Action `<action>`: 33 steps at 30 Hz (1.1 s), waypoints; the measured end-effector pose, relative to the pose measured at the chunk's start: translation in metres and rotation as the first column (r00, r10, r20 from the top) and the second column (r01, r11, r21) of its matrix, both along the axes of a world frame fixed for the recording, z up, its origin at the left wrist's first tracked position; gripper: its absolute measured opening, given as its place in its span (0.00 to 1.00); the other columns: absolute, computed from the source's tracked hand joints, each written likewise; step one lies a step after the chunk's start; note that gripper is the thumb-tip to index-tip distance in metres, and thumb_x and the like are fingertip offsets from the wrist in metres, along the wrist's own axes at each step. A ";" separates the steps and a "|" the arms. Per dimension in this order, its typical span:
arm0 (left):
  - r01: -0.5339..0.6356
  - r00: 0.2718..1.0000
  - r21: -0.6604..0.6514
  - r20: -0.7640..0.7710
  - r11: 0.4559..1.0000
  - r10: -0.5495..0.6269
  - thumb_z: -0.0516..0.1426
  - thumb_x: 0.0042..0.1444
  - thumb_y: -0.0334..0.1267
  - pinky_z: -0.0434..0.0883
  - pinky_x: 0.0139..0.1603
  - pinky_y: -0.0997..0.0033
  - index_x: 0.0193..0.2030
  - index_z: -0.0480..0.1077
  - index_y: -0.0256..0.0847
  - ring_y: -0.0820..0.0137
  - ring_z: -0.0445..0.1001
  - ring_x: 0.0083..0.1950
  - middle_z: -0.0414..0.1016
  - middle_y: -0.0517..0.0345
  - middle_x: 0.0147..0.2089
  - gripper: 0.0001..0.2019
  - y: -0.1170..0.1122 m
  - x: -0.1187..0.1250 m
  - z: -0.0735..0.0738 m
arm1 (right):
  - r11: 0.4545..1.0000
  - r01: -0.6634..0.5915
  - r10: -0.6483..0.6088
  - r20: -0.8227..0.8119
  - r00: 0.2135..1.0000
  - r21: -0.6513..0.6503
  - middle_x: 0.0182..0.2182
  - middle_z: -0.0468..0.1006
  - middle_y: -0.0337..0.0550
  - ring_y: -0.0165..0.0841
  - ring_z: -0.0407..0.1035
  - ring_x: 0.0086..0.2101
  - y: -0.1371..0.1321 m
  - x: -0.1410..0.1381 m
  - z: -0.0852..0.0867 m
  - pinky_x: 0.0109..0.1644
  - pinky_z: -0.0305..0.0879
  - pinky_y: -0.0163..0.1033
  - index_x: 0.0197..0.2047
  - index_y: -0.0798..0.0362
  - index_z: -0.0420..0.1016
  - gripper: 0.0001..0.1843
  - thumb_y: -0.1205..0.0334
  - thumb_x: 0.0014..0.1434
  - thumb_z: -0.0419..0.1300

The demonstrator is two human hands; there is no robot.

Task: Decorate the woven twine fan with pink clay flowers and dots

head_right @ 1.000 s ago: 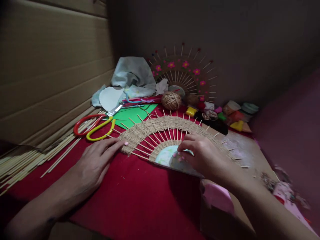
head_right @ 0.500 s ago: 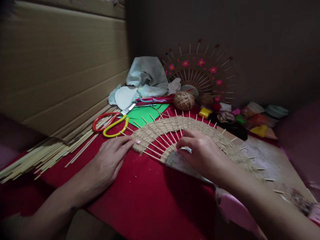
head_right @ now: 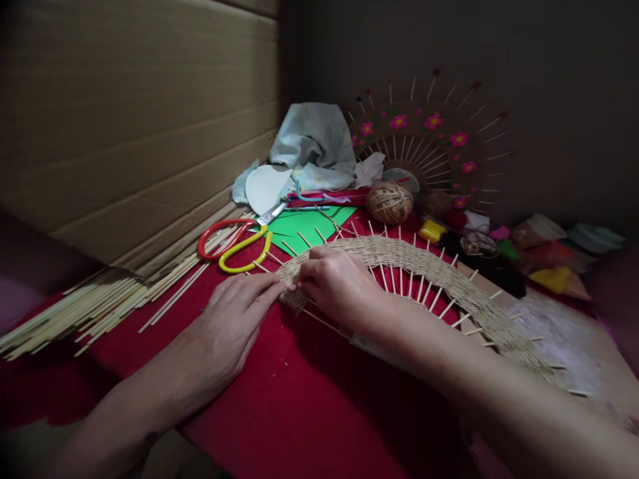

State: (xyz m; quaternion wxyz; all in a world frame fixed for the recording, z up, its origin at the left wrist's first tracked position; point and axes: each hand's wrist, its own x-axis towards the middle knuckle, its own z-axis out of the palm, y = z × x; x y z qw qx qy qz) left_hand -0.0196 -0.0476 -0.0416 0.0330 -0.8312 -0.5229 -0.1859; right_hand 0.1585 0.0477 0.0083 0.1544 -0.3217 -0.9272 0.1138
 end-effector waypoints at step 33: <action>-0.012 0.999 -0.030 -0.034 0.999 0.011 0.44 0.55 0.21 0.61 0.55 0.46 0.62 0.57 0.38 0.55 0.59 0.56 0.61 0.42 0.59 0.28 0.003 0.003 0.004 | 0.987 -0.009 -0.001 0.062 0.998 0.161 0.33 0.77 0.48 0.32 0.70 0.32 -0.013 0.021 0.024 0.35 0.65 0.37 0.33 0.57 0.79 0.13 0.74 0.56 0.52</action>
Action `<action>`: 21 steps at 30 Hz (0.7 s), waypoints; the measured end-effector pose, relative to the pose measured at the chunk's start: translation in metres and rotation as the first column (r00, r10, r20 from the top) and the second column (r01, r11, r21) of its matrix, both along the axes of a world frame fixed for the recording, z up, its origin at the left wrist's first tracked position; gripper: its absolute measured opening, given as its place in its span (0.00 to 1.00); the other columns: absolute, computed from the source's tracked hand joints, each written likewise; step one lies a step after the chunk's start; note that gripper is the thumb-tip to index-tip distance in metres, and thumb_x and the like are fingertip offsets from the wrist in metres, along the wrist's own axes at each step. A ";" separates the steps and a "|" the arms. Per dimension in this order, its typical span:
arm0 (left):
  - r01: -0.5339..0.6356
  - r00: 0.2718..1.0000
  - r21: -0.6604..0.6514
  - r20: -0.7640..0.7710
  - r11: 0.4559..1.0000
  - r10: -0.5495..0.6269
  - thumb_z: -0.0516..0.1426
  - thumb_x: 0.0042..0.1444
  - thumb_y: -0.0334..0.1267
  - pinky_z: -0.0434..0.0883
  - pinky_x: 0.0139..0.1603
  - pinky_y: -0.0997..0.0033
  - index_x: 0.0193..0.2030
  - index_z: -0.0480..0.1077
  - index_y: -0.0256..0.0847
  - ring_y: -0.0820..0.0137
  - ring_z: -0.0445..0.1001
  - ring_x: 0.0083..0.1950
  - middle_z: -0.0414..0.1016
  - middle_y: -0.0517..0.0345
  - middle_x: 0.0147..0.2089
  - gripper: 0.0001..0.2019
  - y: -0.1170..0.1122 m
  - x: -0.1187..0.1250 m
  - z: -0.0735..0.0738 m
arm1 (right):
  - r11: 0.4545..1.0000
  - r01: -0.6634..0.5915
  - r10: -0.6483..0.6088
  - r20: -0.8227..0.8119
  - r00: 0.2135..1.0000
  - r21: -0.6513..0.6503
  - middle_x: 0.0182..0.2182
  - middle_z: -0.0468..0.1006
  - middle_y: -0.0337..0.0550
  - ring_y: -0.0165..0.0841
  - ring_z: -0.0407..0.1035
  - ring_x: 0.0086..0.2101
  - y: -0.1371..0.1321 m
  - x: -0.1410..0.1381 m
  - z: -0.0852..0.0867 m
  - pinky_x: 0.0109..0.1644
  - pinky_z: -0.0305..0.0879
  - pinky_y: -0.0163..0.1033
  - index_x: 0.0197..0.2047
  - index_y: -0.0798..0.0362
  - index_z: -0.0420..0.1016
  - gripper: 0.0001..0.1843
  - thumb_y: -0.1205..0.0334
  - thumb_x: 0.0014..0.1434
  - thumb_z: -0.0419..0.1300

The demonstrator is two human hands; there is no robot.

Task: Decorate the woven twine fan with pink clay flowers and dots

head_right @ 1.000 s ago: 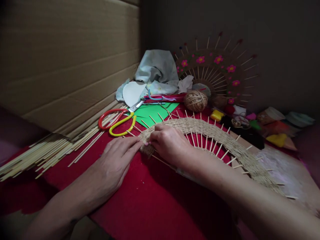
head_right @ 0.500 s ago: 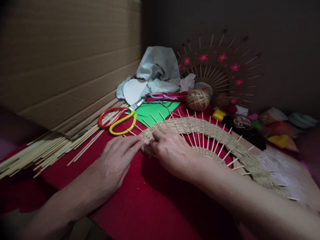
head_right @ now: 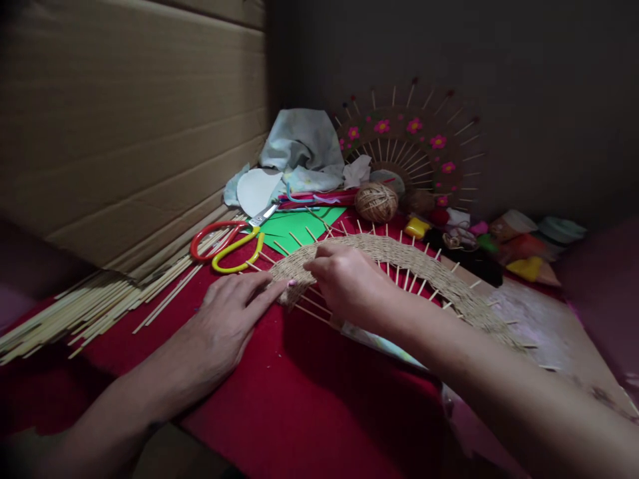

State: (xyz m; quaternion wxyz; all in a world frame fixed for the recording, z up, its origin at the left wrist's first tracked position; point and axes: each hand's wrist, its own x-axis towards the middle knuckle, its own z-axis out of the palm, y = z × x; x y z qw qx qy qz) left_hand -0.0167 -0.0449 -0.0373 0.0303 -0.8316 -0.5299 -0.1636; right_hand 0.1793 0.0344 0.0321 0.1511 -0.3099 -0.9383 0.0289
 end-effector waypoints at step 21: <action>-0.030 0.988 0.097 -0.148 0.995 0.045 0.45 0.52 0.22 0.64 0.47 0.47 0.59 0.64 0.42 0.51 0.64 0.52 0.64 0.41 0.55 0.28 0.009 0.003 -0.005 | 0.915 0.373 -0.349 0.161 0.923 -0.156 0.31 0.76 0.40 0.29 0.68 0.29 -0.037 0.094 0.006 0.32 0.60 0.33 0.30 0.52 0.77 0.07 0.70 0.53 0.58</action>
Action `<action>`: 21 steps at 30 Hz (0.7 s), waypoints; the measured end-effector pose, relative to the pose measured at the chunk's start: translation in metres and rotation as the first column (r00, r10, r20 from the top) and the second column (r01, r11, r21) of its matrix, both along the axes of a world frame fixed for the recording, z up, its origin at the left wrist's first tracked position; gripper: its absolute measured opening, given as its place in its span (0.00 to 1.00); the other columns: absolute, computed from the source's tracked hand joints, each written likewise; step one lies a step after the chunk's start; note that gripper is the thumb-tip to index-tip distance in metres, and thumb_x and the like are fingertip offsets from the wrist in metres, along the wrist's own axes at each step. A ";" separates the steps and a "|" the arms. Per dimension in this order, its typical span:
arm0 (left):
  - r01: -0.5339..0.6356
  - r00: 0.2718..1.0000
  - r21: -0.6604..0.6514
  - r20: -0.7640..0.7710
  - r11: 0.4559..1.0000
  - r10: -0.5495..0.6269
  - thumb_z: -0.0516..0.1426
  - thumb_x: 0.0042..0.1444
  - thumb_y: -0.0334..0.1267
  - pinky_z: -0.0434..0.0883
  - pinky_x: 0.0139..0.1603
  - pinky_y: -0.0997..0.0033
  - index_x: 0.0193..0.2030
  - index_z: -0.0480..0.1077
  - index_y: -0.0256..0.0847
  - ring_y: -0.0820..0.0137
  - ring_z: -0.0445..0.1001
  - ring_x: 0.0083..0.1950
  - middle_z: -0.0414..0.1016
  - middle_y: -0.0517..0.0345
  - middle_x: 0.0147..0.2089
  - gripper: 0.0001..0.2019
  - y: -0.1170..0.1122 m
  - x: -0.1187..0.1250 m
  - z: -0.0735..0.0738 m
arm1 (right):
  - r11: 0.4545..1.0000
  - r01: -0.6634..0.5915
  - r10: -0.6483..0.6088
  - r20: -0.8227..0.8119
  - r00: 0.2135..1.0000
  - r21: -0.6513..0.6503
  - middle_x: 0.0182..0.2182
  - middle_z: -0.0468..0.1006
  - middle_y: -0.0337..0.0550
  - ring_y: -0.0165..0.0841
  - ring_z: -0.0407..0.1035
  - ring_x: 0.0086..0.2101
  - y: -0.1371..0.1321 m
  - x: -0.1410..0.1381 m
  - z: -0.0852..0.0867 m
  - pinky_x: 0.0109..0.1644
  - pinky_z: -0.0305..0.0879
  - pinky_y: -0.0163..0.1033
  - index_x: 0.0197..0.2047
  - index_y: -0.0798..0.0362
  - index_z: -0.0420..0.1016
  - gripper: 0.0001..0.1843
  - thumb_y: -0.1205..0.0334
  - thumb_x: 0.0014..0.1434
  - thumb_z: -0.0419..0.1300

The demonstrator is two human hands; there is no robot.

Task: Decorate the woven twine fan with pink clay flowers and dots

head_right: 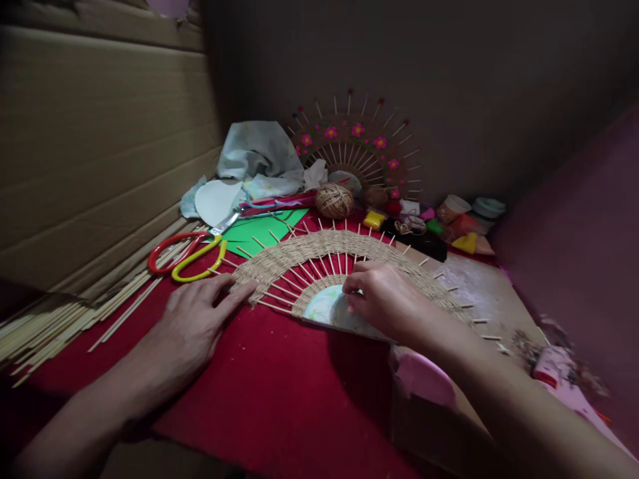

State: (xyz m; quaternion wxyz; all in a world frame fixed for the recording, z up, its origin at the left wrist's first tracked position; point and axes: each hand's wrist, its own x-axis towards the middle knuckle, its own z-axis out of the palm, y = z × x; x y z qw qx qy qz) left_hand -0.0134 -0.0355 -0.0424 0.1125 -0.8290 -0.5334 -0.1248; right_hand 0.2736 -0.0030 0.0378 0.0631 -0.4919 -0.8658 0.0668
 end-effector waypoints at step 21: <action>0.001 0.976 -0.067 0.218 0.998 0.013 0.44 0.53 0.21 0.58 0.58 0.52 0.64 0.49 0.30 0.59 0.60 0.57 0.61 0.43 0.60 0.29 -0.008 0.004 0.006 | 0.994 -0.107 0.095 -0.293 0.951 -0.025 0.24 0.77 0.39 0.29 0.69 0.26 0.050 -0.089 -0.005 0.31 0.62 0.33 0.28 0.54 0.77 0.07 0.73 0.47 0.59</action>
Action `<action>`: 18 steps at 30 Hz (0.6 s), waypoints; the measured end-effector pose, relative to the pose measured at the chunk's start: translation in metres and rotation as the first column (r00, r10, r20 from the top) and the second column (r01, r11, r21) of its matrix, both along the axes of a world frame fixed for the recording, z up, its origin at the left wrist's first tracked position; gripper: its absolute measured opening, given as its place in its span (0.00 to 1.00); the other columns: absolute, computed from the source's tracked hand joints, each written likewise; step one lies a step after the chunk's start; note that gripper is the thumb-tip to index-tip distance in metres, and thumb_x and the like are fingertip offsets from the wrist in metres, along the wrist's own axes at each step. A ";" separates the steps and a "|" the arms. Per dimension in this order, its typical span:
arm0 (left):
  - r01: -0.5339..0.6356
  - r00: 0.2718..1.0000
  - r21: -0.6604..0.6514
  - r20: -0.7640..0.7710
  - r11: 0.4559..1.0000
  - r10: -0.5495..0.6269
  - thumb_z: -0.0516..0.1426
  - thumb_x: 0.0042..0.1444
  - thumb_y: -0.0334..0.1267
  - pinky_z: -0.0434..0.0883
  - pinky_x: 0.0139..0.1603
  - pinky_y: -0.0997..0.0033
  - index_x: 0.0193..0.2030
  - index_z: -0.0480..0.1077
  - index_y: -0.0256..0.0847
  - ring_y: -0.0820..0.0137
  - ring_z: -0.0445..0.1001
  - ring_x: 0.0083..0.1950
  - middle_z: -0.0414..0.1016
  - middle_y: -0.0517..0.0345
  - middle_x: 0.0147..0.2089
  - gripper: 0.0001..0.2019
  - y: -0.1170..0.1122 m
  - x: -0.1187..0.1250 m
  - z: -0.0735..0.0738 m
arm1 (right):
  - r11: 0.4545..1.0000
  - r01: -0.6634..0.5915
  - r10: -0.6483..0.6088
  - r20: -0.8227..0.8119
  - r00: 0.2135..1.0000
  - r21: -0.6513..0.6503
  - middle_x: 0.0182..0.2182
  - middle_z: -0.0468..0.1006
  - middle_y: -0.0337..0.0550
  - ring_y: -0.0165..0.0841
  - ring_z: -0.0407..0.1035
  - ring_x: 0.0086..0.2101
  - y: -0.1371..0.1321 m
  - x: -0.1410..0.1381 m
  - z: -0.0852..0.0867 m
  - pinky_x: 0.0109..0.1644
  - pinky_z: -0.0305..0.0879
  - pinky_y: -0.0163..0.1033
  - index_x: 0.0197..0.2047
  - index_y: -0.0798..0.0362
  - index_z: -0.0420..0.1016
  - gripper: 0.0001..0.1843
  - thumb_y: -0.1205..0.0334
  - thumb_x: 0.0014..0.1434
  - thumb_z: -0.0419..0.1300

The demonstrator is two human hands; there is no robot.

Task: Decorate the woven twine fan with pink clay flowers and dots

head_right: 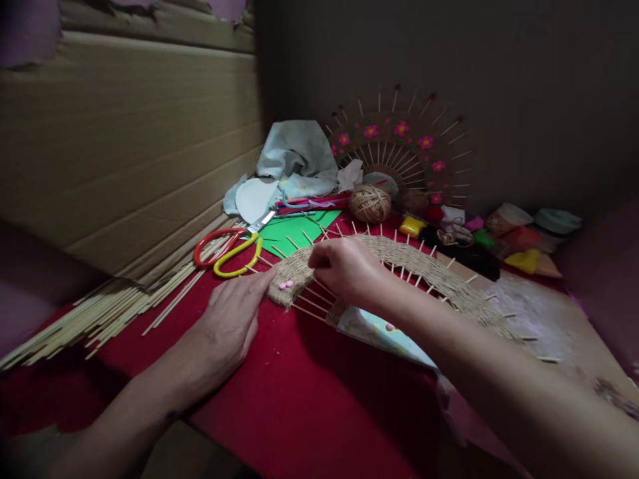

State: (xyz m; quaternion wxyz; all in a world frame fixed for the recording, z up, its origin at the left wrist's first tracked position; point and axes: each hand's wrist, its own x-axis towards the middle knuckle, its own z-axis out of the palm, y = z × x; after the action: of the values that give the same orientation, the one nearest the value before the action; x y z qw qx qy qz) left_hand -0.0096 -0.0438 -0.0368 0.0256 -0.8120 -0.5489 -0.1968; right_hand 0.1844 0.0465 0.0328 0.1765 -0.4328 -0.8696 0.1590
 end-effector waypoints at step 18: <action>-0.021 1.000 -0.058 0.000 0.998 0.021 0.43 0.55 0.22 0.57 0.58 0.51 0.64 0.50 0.32 0.59 0.61 0.57 0.62 0.44 0.60 0.28 -0.003 0.001 0.006 | 0.938 -0.332 0.323 0.095 0.941 0.097 0.29 0.75 0.45 0.29 0.67 0.31 0.008 -0.030 -0.026 0.37 0.62 0.34 0.30 0.55 0.79 0.12 0.74 0.56 0.55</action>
State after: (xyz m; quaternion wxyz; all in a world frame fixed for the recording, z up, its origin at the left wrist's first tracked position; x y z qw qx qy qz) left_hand -0.0088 -0.0466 -0.0312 0.0039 -0.8065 -0.5629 -0.1807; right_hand 0.1549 0.0547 0.0064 0.1375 -0.2771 -0.9433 0.1201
